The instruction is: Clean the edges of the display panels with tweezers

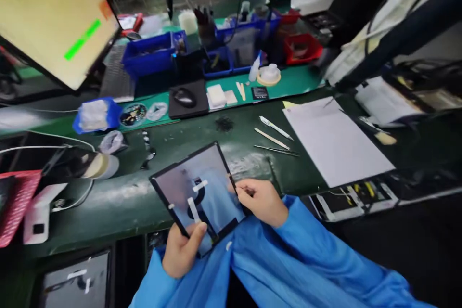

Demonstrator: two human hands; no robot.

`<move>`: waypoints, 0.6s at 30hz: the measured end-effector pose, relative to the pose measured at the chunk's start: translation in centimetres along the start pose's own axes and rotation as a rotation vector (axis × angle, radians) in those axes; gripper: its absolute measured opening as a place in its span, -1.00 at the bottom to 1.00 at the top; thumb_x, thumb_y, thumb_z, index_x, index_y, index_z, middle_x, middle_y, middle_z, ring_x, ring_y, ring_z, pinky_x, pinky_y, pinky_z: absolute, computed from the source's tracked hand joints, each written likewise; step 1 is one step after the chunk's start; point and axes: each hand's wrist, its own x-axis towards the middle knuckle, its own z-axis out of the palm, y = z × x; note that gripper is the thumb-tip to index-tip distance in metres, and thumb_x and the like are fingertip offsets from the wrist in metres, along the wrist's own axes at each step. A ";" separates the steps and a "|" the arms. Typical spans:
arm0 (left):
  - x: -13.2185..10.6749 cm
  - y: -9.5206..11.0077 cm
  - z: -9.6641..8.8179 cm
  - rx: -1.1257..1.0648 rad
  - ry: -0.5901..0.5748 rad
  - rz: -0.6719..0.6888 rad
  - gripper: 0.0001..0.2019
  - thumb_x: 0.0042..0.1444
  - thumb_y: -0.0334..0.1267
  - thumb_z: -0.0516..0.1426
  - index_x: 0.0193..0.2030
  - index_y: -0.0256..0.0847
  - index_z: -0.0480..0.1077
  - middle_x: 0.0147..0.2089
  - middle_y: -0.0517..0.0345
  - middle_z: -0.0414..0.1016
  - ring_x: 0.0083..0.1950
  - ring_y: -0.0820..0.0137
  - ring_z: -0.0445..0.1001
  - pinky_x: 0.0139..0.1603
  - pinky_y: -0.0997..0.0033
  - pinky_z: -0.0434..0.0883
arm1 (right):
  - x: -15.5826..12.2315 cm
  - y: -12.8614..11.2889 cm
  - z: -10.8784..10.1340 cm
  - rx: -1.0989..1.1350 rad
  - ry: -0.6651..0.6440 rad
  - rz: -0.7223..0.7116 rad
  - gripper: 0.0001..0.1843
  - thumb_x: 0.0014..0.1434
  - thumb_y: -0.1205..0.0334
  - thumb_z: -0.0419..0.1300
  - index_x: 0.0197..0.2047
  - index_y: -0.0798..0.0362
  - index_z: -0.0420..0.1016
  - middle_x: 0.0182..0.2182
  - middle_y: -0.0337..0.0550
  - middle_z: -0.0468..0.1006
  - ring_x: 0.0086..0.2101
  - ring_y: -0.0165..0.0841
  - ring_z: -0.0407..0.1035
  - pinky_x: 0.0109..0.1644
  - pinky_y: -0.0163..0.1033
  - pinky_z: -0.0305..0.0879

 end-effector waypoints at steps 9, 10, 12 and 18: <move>-0.1 0.7 1.1 -0.282 0.132 -0.113 -0.56 -0.22 0.00 0.49 -0.27 -0.26 0.62 -0.30 0.07 0.65 -0.33 0.29 0.55 -0.26 0.41 0.53 | -0.5 -0.1 -1.2 0.232 -0.153 0.098 -0.72 0.23 0.07 0.25 -0.25 0.06 0.73 -0.37 -0.11 0.73 -0.40 -0.25 0.56 -0.31 -0.22 0.46; -0.1 1.0 1.3 -0.313 0.127 -0.134 -0.54 -0.25 -0.01 0.50 -0.26 -0.27 0.62 -0.29 0.07 0.65 -0.34 0.30 0.55 -0.28 0.42 0.53 | -0.5 -0.1 -1.2 0.228 -0.159 0.099 -0.71 0.24 0.07 0.24 -0.23 0.06 0.73 -0.36 -0.12 0.74 -0.38 -0.25 0.56 -0.30 -0.22 0.47; -0.2 1.6 1.6 -0.357 0.101 -0.173 -0.49 -0.30 0.00 0.52 -0.25 -0.28 0.61 -0.30 0.06 0.65 -0.35 0.28 0.57 -0.32 0.42 0.53 | -0.5 -0.1 -1.1 0.219 -0.175 0.093 -0.70 0.27 0.07 0.22 -0.20 0.05 0.73 -0.33 -0.13 0.74 -0.35 -0.25 0.58 -0.27 -0.21 0.49; 1.4 2.5 0.8 -0.379 0.065 -0.234 -0.45 -0.33 -0.05 0.53 -0.21 -0.31 0.59 -0.33 0.02 0.65 -0.28 0.12 0.64 -0.16 0.28 0.59 | 1.0 1.2 -3.2 -0.037 -0.054 0.003 -0.62 0.31 0.13 0.18 0.12 0.06 0.60 -0.17 -0.07 0.74 -0.22 -0.23 0.60 -0.07 -0.13 0.54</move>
